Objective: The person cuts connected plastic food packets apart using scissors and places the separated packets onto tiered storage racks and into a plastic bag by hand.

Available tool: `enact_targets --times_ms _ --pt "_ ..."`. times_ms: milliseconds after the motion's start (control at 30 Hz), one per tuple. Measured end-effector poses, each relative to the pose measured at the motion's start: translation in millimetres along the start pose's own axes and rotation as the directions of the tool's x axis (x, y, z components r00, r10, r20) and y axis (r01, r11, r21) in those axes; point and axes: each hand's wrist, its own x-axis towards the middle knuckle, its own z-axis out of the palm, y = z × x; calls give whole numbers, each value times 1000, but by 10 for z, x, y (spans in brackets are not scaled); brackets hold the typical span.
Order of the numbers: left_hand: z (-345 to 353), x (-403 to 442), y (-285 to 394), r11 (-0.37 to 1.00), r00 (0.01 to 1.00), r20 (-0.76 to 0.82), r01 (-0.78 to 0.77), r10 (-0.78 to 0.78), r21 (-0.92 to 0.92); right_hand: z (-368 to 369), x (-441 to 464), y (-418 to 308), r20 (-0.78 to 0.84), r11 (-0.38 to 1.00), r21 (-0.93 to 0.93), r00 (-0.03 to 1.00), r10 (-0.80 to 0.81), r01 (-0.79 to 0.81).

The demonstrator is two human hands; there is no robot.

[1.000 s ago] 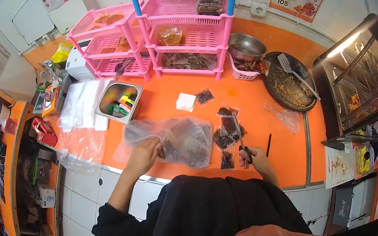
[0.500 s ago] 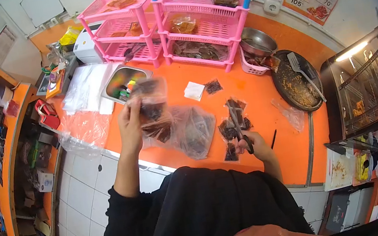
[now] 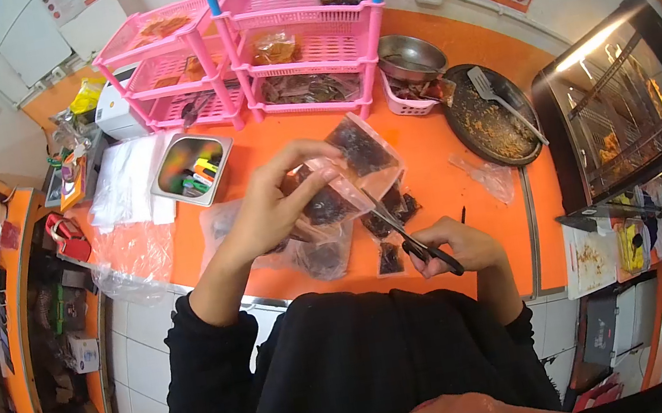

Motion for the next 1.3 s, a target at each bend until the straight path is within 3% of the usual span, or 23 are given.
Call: enact_targets --times_ms 133,167,267,467,567,667,767,867,967,1067,1300 --pt "113 112 -86 996 984 160 85 -84 0 22 -97 71 -80 998 -37 995 56 -59" --pt "98 124 -122 985 963 214 174 -166 -19 34 -122 107 -104 997 -29 993 63 -67" --pt "129 146 -128 987 946 293 154 -136 -41 66 -225 183 -156 978 144 973 172 -150" --pt "210 222 -296 995 939 331 101 -92 -10 59 -323 311 -142 967 199 971 191 -161" --pt "313 199 -429 975 922 382 129 -53 -178 183 -240 432 -178 945 319 976 130 -68" --pt "384 175 -467 916 909 390 273 -145 -295 234 -176 352 -200 903 410 953 229 -131" --pt "413 166 -642 907 925 366 239 -104 -346 256 -152 411 -188 888 436 951 247 -145" --pt "480 115 -718 722 838 503 480 -210 -498 339 -77 485 -250 897 432 943 218 -93" --pt "514 112 -846 736 855 473 458 -212 -499 349 -22 556 -267 890 449 938 221 -82" --pt "512 112 -948 658 790 538 576 -294 -486 346 32 533 -290 866 462 891 349 -189" --pt "484 112 -1076 695 826 487 527 -284 -489 394 127 662 -326 856 483 869 372 -186"
